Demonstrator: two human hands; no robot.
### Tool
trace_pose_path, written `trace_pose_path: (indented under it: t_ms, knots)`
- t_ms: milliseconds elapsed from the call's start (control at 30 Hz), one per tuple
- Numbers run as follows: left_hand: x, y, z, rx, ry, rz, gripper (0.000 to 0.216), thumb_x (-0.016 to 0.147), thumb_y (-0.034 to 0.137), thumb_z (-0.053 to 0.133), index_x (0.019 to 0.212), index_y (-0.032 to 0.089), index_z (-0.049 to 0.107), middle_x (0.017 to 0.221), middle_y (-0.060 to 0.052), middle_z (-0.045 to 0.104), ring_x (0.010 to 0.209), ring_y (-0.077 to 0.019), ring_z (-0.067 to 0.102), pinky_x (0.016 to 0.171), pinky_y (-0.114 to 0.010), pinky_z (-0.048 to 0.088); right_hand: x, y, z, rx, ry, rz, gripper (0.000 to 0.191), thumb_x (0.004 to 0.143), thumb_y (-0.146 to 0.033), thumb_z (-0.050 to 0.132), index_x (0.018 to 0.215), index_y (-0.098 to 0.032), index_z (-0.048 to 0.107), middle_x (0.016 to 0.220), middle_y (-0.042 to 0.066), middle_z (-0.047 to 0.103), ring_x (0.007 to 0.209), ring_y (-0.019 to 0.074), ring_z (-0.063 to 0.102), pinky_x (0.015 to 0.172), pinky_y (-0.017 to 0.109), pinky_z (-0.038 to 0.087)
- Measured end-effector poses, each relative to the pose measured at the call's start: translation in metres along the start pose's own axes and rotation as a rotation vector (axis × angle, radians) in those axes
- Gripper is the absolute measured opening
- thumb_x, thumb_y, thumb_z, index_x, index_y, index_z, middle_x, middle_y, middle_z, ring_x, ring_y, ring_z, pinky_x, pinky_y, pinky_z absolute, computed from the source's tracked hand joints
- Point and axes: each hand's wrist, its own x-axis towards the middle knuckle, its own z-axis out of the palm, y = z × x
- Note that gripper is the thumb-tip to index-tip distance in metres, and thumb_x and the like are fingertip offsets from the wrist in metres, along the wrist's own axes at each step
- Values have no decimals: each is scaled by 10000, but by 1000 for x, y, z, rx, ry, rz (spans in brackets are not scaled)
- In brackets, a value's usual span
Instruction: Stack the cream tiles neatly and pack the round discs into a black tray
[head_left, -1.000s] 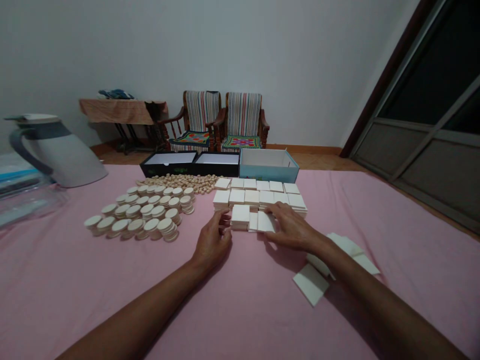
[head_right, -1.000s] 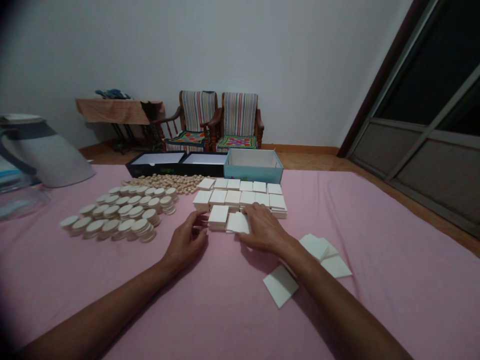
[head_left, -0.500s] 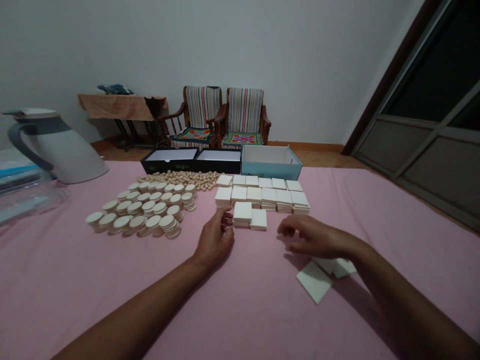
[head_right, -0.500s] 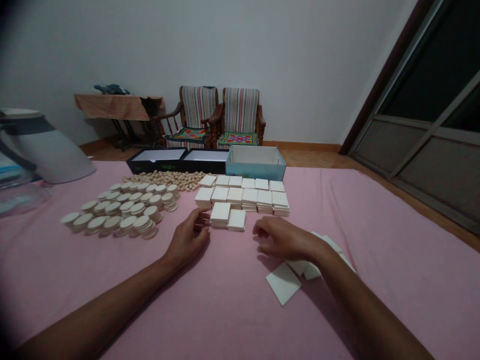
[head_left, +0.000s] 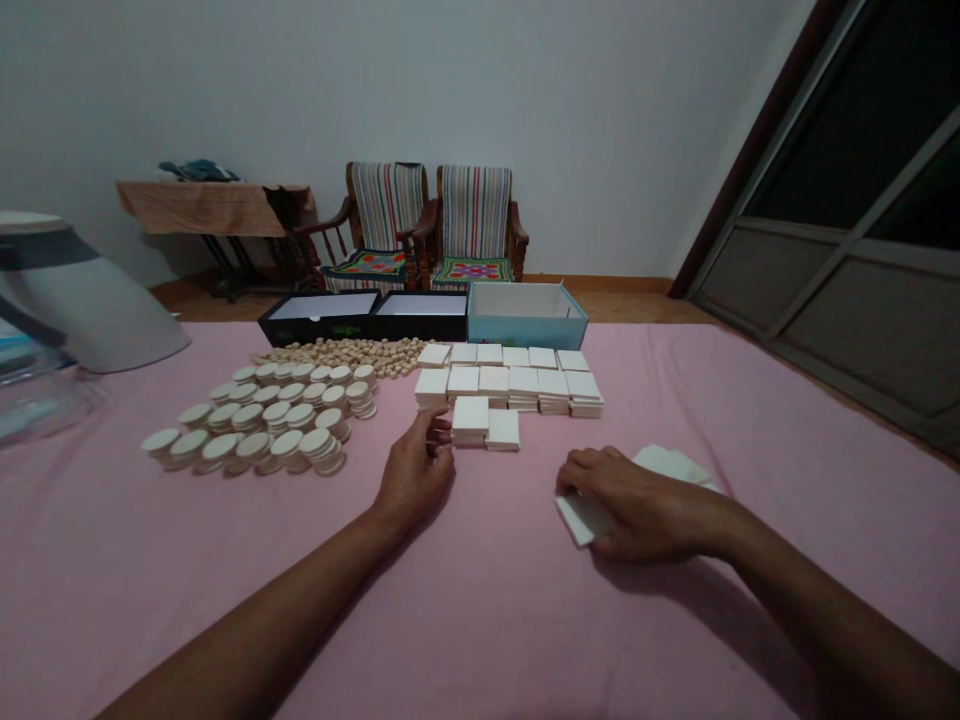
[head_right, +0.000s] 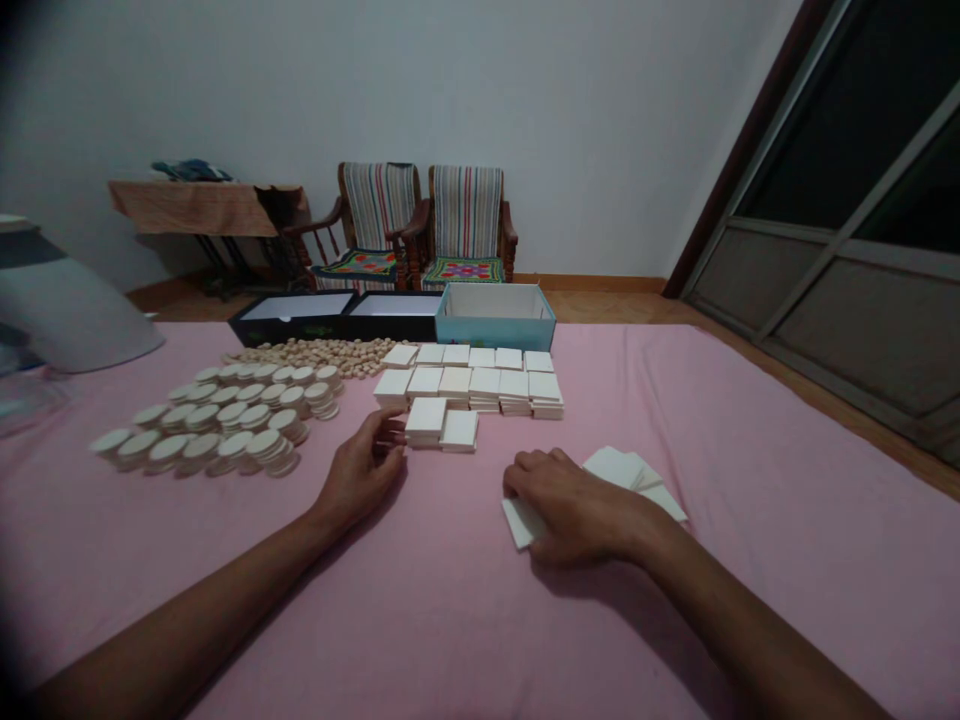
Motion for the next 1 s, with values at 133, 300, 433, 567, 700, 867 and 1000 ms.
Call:
trace_pose_path:
  t_ms: [133, 300, 433, 567, 700, 867, 1000]
  knots:
    - [0, 0, 0, 2, 10, -17, 442, 720, 81, 510, 1154, 160, 514, 909, -47, 639, 810, -157, 621, 756, -298, 511, 31, 0, -1, 18, 211, 122, 379, 757, -374, 599, 1068, -182, 496, 1093, 117, 542, 943, 238, 512, 799, 349, 409]
    - [0, -3, 0, -3, -3, 1, 445, 723, 74, 500, 1158, 164, 502, 917, -48, 634, 811, -154, 624, 742, -292, 513, 50, 1, 1, -42, 272, 334, 405, 821, -416, 517, 1114, -136, 495, 1158, 182, 532, 1003, 283, 536, 823, 401, 420]
    - [-1, -3, 0, -12, 1, -1, 432, 721, 70, 498, 1142, 169, 504, 914, -49, 633, 791, -149, 620, 728, -290, 515, 47, 10, 3, -12, 199, 122, 480, 700, -282, 635, 1147, -161, 511, 1220, 144, 510, 1142, 288, 441, 934, 420, 370]
    - [-1, -5, 0, -16, 4, -1, 442, 720, 65, 493, 1149, 170, 502, 906, -45, 630, 791, -148, 617, 731, -292, 514, 43, 20, 7, 27, 113, 6, 508, 642, -109, 580, 1143, -171, 530, 1159, 113, 534, 1085, 248, 460, 928, 389, 374]
    - [-1, -4, 0, -14, -5, -4, 443, 719, 54, 485, 1148, 162, 505, 923, -54, 627, 798, -148, 616, 728, -287, 514, 40, 22, 2, 19, 187, 108, 406, 681, -224, 634, 1075, -174, 550, 1085, 106, 546, 974, 238, 499, 846, 362, 408]
    - [-1, -1, 0, -20, 2, -6, 446, 715, 48, 486, 1145, 162, 509, 907, -51, 635, 788, -150, 619, 724, -289, 518, 55, 9, -14, -2, 338, 121, 425, 734, -355, 638, 1096, -165, 522, 1108, 122, 530, 1018, 260, 468, 865, 376, 392]
    - [0, -2, 0, -36, 4, 0, 466, 711, 53, 490, 1162, 167, 501, 912, -46, 637, 787, -147, 621, 727, -287, 522, 81, 0, -13, -31, 374, 107, 460, 727, -369, 651, 1115, -158, 523, 1101, 127, 528, 1024, 266, 460, 868, 385, 390]
